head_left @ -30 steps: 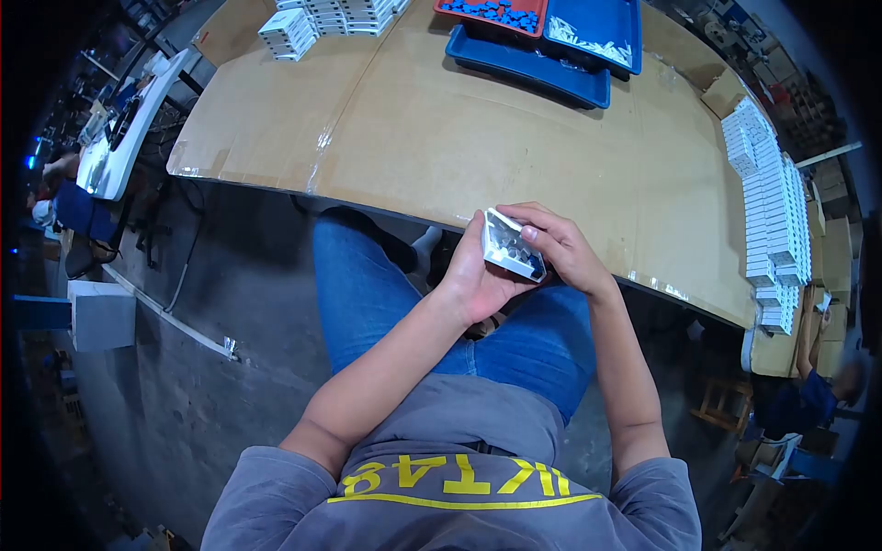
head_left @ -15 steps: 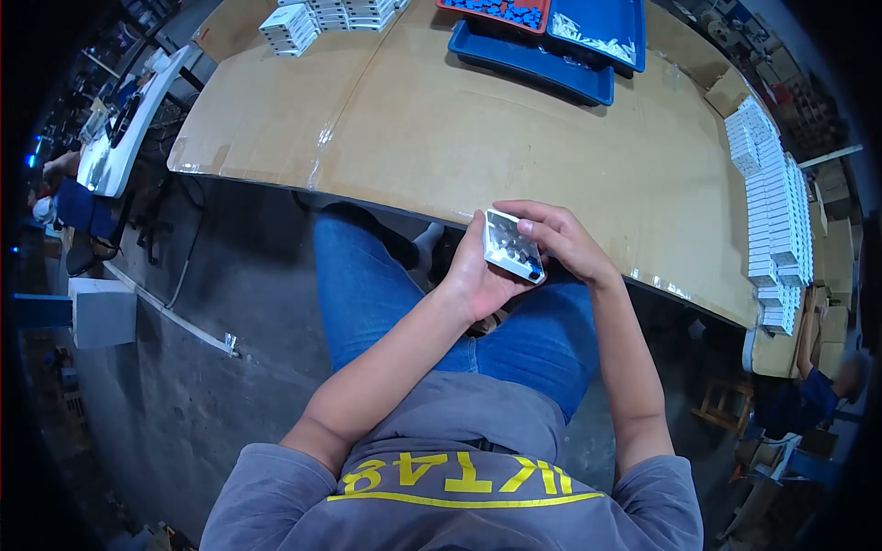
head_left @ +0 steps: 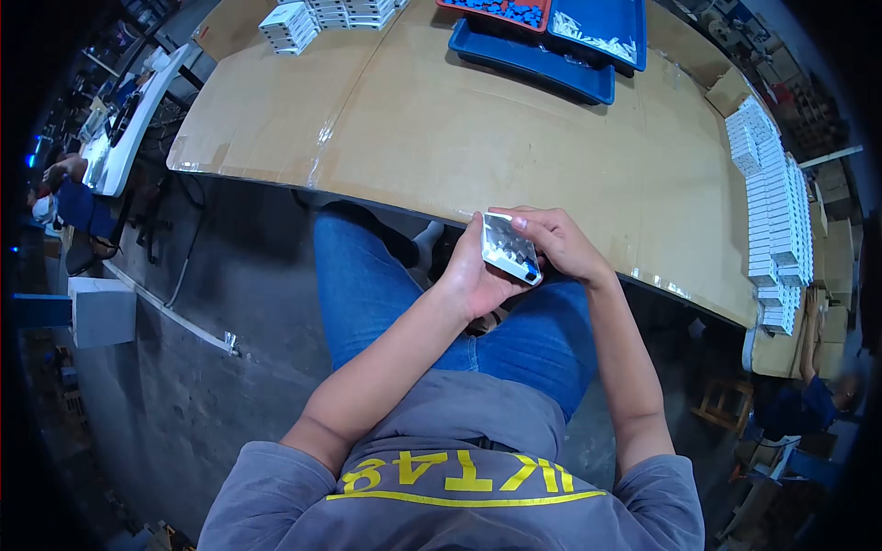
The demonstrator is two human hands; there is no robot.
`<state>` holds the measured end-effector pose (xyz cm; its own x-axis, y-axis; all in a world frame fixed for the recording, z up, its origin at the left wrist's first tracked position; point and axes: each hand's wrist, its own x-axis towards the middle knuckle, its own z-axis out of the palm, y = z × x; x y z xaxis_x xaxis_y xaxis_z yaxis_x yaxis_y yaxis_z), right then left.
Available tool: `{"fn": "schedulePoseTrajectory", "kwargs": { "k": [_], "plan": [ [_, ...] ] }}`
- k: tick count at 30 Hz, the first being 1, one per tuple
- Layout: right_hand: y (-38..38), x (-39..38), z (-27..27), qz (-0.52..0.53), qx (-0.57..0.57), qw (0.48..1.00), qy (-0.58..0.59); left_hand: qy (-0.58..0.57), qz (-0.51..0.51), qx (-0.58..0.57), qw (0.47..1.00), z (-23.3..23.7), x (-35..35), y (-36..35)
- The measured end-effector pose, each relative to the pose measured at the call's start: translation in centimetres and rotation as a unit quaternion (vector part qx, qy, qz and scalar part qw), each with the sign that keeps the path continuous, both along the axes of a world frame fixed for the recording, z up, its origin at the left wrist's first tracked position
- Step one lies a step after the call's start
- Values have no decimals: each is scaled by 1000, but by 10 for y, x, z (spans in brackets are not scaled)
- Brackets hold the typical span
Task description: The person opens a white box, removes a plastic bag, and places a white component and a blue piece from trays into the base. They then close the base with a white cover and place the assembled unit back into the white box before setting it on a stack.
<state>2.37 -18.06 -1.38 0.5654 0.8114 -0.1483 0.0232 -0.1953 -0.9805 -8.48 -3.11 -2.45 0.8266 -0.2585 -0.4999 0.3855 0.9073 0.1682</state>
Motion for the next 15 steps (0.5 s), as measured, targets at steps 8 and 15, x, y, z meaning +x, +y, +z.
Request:
{"fn": "schedulePoseTrajectory", "kwargs": {
  "k": [8,15],
  "plan": [
    [0,0,-2,7,-22,1000,4,24,-7,3,1000,-3,0,0],
    [1,-2,0,16,-38,999,11,49,-13,5,999,-7,-1,1]
  ]
}}
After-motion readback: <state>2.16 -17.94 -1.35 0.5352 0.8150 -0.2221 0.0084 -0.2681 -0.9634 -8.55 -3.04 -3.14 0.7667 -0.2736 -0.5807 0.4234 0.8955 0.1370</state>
